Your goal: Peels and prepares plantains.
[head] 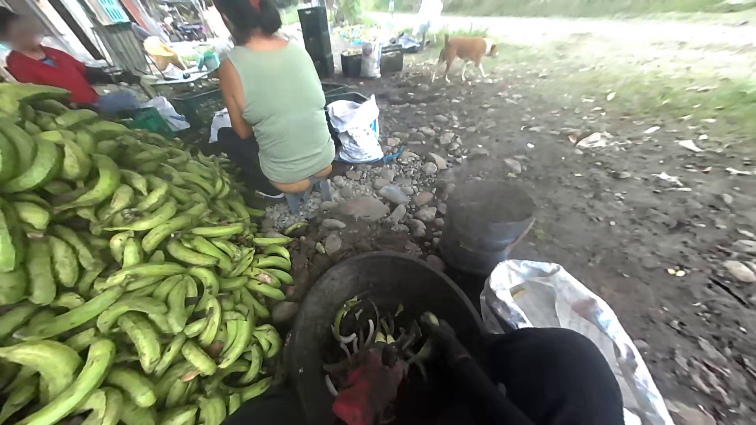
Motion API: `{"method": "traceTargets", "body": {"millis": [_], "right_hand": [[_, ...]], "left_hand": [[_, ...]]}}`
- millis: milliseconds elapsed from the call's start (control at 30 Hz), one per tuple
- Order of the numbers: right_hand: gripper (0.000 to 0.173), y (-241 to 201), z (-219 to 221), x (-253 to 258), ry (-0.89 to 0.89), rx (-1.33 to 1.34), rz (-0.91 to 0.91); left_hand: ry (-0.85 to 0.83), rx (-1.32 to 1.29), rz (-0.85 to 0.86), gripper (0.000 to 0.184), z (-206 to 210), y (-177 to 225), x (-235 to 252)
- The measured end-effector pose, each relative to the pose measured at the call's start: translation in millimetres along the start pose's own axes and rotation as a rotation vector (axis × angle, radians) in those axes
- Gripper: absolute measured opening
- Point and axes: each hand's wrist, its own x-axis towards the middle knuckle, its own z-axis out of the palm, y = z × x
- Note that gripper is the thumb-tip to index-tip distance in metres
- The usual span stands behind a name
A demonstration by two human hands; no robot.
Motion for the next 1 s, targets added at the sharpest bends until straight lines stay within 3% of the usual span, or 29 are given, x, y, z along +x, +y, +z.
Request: {"method": "traceTargets", "body": {"millis": [133, 267, 333, 367, 400, 467, 533, 600, 733, 867, 1000], "right_hand": [[0.061, 35, 29, -7, -0.211, -0.105, 0.022], [0.036, 24, 39, -44, -0.396, 0.217, -0.168], [0.033, 4, 33, -74, -0.457, 0.170, -0.229], [0.033, -7, 30, -87, -0.420, 0.107, -0.226], [0.026, -7, 34, -90, -0.356, 0.169, -0.231], [0.034, 15, 43, -67, -0.304, 0.395, -0.264], [0.041, 10, 47, -61, -0.191, 0.695, -0.099], [0.049, 0, 45, -56, -0.089, 0.805, 0.002], [0.052, 0, 39, -49, -0.116, 0.763, -0.107], [0.052, 0, 42, -51, -0.240, 0.843, -0.133], [0.050, -15, 27, -32, 0.061, 0.624, -0.096]], "left_hand": [[0.084, 0.083, 0.040, 0.044, 3, 0, 11], [0.021, 0.102, 0.149, 0.044, 7, 6, 10], [-0.014, 0.119, 0.240, 0.048, 13, 8, 9], [-0.008, 0.113, 0.263, 0.050, 15, 8, 7], [0.013, 0.082, 0.263, 0.051, 17, 8, 6], [0.116, -0.005, 0.243, 0.049, 22, 5, 6], [0.179, -0.049, 0.209, 0.054, 25, 3, 6], [0.180, -0.016, 0.169, 0.062, 27, 3, 4], [0.175, 0.046, 0.170, 0.076, 36, 2, 5], [0.293, 0.010, 0.292, 0.067, 27, 0, 10], [0.133, 0.201, 0.210, 0.054, 7, 15, -11]]}}
